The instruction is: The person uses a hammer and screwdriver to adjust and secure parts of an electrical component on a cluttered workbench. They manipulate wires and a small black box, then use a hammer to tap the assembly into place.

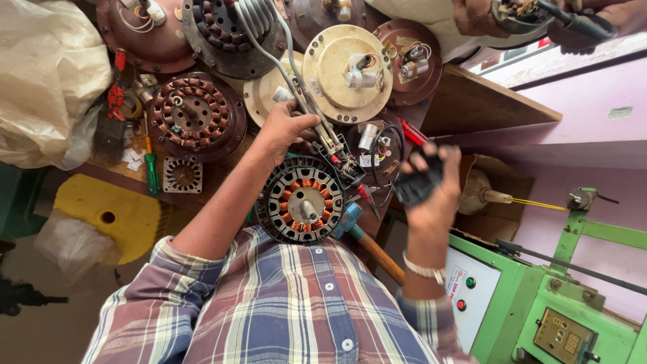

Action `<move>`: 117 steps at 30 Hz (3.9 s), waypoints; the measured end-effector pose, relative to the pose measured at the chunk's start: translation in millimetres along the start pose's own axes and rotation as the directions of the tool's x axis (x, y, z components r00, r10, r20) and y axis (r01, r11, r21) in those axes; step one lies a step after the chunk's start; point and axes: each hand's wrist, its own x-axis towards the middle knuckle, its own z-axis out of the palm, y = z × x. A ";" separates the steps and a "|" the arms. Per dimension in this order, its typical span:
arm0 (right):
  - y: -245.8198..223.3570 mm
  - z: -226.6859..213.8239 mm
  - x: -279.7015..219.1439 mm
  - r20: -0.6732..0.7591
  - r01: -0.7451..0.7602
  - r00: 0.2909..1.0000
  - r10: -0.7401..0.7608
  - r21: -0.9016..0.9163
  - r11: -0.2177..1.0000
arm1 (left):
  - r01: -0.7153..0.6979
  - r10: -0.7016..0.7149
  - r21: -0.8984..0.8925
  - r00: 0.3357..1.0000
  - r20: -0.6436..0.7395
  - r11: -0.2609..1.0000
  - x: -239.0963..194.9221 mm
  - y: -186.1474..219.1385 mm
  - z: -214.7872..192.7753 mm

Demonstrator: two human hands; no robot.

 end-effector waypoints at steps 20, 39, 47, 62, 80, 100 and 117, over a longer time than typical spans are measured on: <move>34.9 -63.4 -136.6 -0.067 -0.259 0.956 0.285 -0.646 0.718 | -0.029 0.030 0.078 0.999 -0.018 0.997 4.9 0.4 -1.6; -15.2 -61.0 -96.0 -0.033 -0.329 0.904 0.426 0.584 0.742 | -0.103 0.103 0.077 0.995 0.010 0.992 7.9 -5.5 -6.5; -24.5 -42.3 -95.7 0.016 -0.347 0.936 0.350 0.179 0.920 | -0.100 0.101 0.087 0.995 -0.007 0.991 2.0 2.4 0.9; -20.3 -14.3 -59.5 0.097 -0.289 0.953 0.286 0.024 0.957 | -0.088 0.087 0.011 0.995 0.046 0.996 2.9 3.0 0.0; -0.4 17.2 -26.6 0.102 -0.146 0.970 0.221 -0.483 0.863 | -0.082 0.082 0.070 0.997 0.003 0.994 6.4 -2.7 -1.2; 13.8 24.1 -20.2 0.191 0.184 0.981 -0.031 -0.872 0.453 | -0.096 0.096 0.064 0.995 -0.002 0.993 4.1 -1.6 -0.2; 60.1 66.1 -42.6 0.418 0.395 0.889 -0.189 -0.907 -0.147 | -0.103 0.103 0.033 0.995 -0.009 0.994 -0.7 3.6 1.4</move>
